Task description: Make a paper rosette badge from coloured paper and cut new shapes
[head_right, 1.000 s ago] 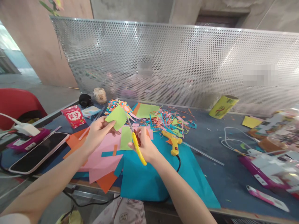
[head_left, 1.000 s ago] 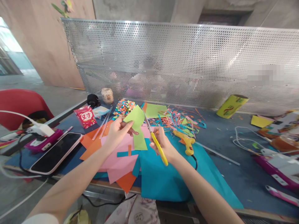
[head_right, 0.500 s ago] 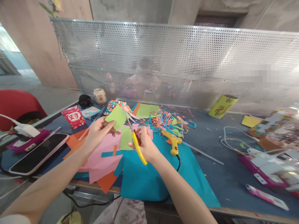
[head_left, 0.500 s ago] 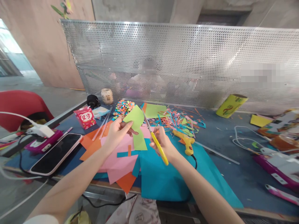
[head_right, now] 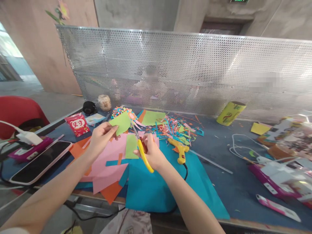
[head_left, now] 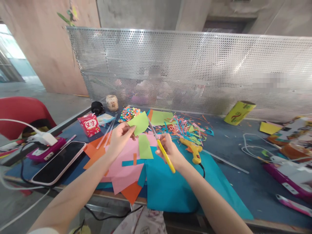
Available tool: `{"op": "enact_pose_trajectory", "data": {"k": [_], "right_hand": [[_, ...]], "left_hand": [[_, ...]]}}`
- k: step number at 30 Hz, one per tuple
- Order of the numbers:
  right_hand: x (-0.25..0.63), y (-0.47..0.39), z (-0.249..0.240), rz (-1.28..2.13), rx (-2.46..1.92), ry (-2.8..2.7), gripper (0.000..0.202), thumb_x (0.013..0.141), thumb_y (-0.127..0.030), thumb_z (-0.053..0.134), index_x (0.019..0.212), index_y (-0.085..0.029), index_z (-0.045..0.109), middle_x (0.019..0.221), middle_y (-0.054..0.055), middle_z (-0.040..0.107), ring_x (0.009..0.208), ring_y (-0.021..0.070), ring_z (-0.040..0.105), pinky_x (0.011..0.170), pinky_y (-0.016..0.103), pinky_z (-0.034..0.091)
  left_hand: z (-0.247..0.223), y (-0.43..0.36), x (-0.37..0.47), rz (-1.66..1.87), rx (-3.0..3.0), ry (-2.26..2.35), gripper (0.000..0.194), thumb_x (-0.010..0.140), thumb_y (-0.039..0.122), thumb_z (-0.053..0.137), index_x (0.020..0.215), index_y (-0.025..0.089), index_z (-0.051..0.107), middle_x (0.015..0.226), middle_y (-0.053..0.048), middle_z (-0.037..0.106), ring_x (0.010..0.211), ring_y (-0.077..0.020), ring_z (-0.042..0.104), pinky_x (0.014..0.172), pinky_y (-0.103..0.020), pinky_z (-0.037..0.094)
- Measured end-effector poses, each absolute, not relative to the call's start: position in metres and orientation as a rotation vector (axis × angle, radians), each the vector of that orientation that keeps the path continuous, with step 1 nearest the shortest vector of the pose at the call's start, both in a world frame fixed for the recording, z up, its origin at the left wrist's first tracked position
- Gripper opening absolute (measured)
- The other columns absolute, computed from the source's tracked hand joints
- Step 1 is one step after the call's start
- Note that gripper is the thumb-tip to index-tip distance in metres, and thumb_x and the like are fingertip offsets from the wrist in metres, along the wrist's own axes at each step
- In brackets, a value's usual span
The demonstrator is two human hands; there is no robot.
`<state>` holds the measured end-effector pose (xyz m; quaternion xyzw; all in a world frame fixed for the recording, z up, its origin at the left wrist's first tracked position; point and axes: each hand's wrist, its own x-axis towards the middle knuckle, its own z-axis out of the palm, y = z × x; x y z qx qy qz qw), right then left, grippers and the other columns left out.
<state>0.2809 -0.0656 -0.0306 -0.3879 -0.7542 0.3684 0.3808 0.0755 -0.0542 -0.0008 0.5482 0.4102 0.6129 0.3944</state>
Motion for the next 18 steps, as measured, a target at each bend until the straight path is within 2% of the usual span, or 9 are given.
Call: {"op": "enact_pose_trajectory", "data": {"k": [7, 13, 18], "right_hand": [[0.281, -0.065, -0.029, 0.925, -0.991, -1.921, 0.041, 0.075, -0.048, 0.058, 0.088, -0.025, 0.027, 0.065, -0.008, 0.039, 0.048, 0.0069, 0.034, 0.041, 0.018, 0.028], [0.279, -0.066, -0.030, 0.922, -1.026, -1.921, 0.035, 0.078, -0.044, 0.055, 0.089, -0.025, 0.027, 0.058, -0.011, 0.035, 0.044, 0.0071, 0.032, 0.039, 0.018, 0.026], [0.277, -0.066, -0.033, 0.927, -1.017, -1.902, 0.038, 0.076, -0.044, 0.058, 0.090, -0.025, 0.028, 0.062, -0.009, 0.038, 0.045, 0.0065, 0.033, 0.039, 0.018, 0.026]], "left_hand": [[0.001, -0.056, 0.078, 1.530, 1.426, 1.037, 0.027, 0.070, 0.036, 0.069, 0.064, 0.016, 0.051, 0.049, 0.001, 0.059, 0.043, -0.0114, 0.056, 0.047, -0.023, 0.046], [-0.003, -0.045, 0.071, 1.649, 1.273, 0.996, 0.030, 0.063, 0.036, 0.073, 0.077, 0.014, 0.058, 0.056, 0.002, 0.062, 0.045, -0.0106, 0.056, 0.048, -0.024, 0.049], [-0.007, -0.039, 0.069, 1.667, 1.263, 0.972, 0.030, 0.061, 0.035, 0.074, 0.074, 0.014, 0.058, 0.057, 0.001, 0.062, 0.044, -0.0107, 0.055, 0.046, -0.024, 0.049]]}}
